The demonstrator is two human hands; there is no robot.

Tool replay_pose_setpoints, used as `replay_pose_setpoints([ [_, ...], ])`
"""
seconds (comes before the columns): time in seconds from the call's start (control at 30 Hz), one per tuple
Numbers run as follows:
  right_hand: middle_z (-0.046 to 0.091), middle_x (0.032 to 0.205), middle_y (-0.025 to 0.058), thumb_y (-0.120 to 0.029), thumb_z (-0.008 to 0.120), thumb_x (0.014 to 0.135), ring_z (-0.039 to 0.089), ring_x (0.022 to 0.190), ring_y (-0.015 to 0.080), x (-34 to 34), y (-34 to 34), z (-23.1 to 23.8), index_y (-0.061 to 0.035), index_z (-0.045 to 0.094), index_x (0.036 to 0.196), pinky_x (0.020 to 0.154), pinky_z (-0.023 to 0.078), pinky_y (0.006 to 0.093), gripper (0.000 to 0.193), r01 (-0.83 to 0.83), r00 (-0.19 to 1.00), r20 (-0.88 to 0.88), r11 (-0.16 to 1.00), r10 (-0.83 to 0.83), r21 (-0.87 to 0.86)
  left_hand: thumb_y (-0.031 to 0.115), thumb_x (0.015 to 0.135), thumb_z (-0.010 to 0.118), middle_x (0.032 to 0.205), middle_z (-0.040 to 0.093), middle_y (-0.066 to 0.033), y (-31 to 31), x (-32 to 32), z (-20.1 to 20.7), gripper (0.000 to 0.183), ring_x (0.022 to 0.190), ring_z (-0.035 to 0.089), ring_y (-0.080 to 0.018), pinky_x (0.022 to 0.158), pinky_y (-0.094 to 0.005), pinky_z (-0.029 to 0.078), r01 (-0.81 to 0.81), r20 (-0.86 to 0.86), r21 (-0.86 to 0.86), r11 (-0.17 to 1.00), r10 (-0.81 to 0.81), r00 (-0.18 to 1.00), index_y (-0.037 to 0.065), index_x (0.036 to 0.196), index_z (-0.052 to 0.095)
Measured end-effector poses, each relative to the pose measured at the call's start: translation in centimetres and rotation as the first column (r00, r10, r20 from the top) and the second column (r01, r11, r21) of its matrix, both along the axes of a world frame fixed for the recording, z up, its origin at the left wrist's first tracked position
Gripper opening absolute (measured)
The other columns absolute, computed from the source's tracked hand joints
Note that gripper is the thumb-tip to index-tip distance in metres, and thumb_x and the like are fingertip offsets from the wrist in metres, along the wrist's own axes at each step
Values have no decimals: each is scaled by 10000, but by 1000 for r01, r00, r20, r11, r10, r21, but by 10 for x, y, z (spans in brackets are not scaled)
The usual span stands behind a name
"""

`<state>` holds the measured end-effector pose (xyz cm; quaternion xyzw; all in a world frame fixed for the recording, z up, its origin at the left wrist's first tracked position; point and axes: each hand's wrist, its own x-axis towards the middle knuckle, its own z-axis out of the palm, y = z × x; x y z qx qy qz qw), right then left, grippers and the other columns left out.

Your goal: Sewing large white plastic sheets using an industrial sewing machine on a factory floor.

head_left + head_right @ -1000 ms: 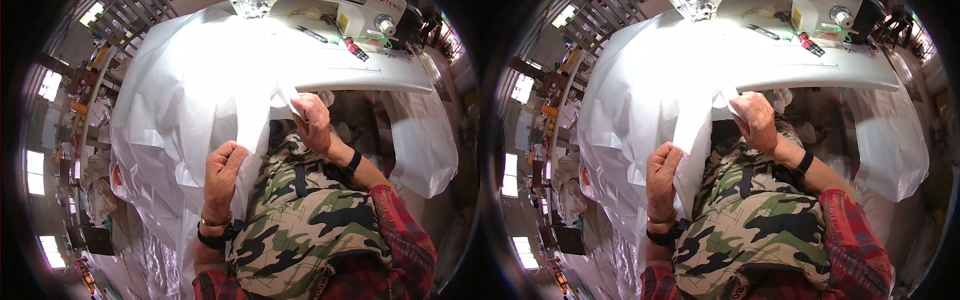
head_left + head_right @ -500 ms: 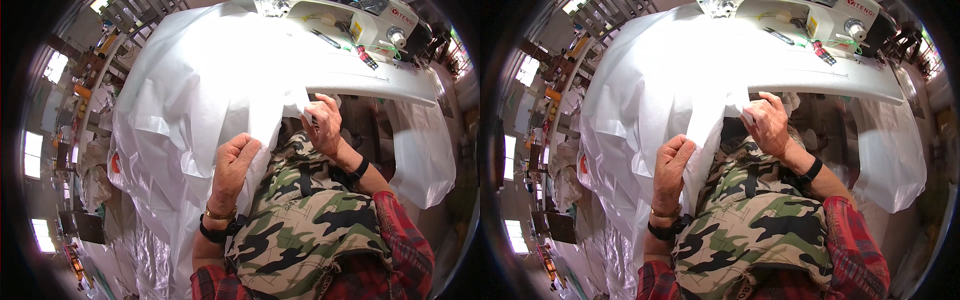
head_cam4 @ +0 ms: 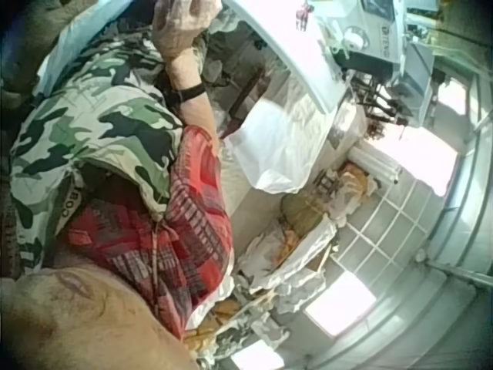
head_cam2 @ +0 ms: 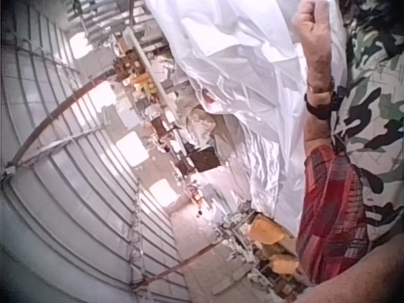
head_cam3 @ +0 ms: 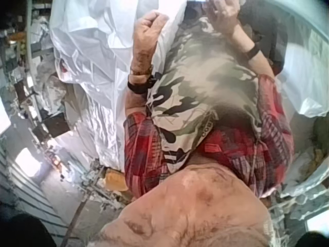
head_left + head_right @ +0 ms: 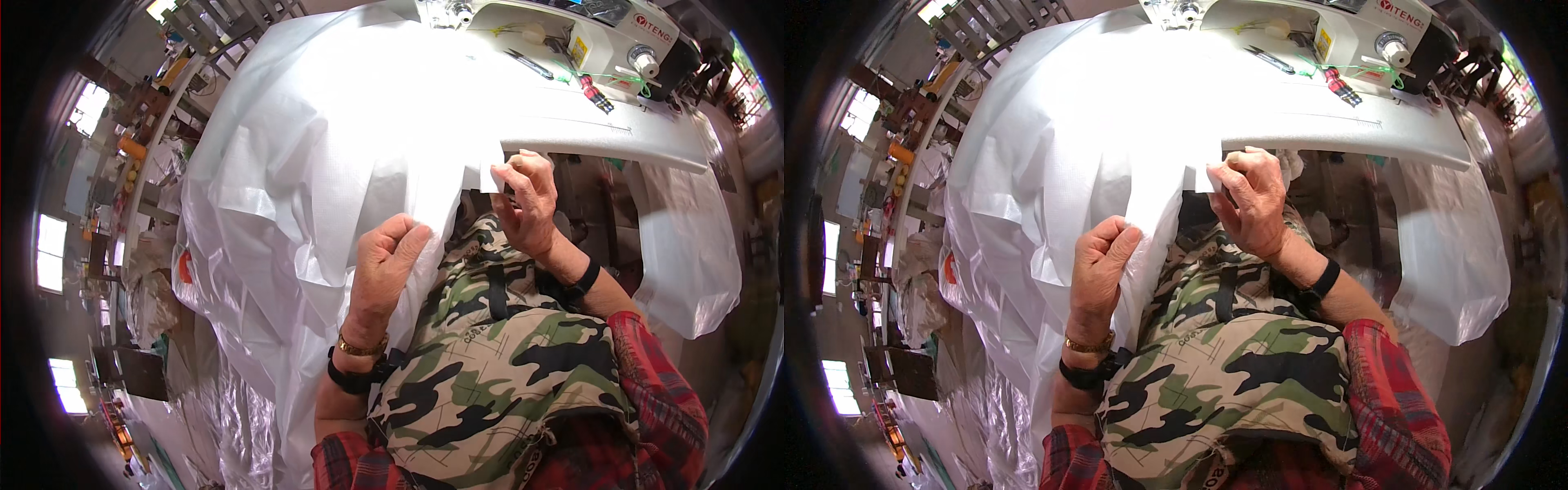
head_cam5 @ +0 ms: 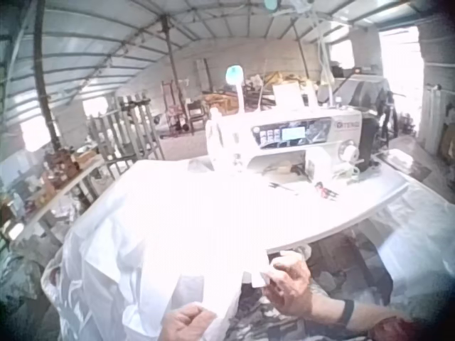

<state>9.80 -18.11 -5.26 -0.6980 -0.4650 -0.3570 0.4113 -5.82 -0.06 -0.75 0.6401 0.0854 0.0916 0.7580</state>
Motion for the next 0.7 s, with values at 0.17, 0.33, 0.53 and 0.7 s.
replay_pose_setpoints([
  [0.17,560,986,114,-18,665,780,540,924,292,-5,1,6,-61,665,1046,824,446,451,269,20,1000,6,1000,-20,6,87,964,578,870,656,4,-11,1,11,190,738,556,-18,659,-163,453,-39,-7,105,994,39,999,-53,1084,623],
  [0.33,605,810,63,39,676,780,581,797,237,-12,18,34,-44,665,955,776,469,424,194,-151,986,-55,986,156,73,50,947,564,982,669,-46,-16,5,23,305,833,595,-46,725,-176,477,21,28,27,999,-21,999,-81,1222,570],
  [0.53,623,828,85,-2,692,799,586,779,256,-18,27,47,-39,659,920,753,454,373,131,-197,958,-198,978,206,63,62,949,548,941,653,-20,-14,7,11,427,795,572,-25,683,-160,460,101,-15,-82,992,-102,995,-101,1333,461],
  [0.7,607,808,78,-34,707,773,573,760,252,-25,31,45,-46,662,890,748,436,365,125,-211,939,-271,977,212,33,50,927,570,745,519,68,-18,7,14,495,616,441,11,525,-152,354,83,-42,3,997,-83,996,-109,1371,417],
])
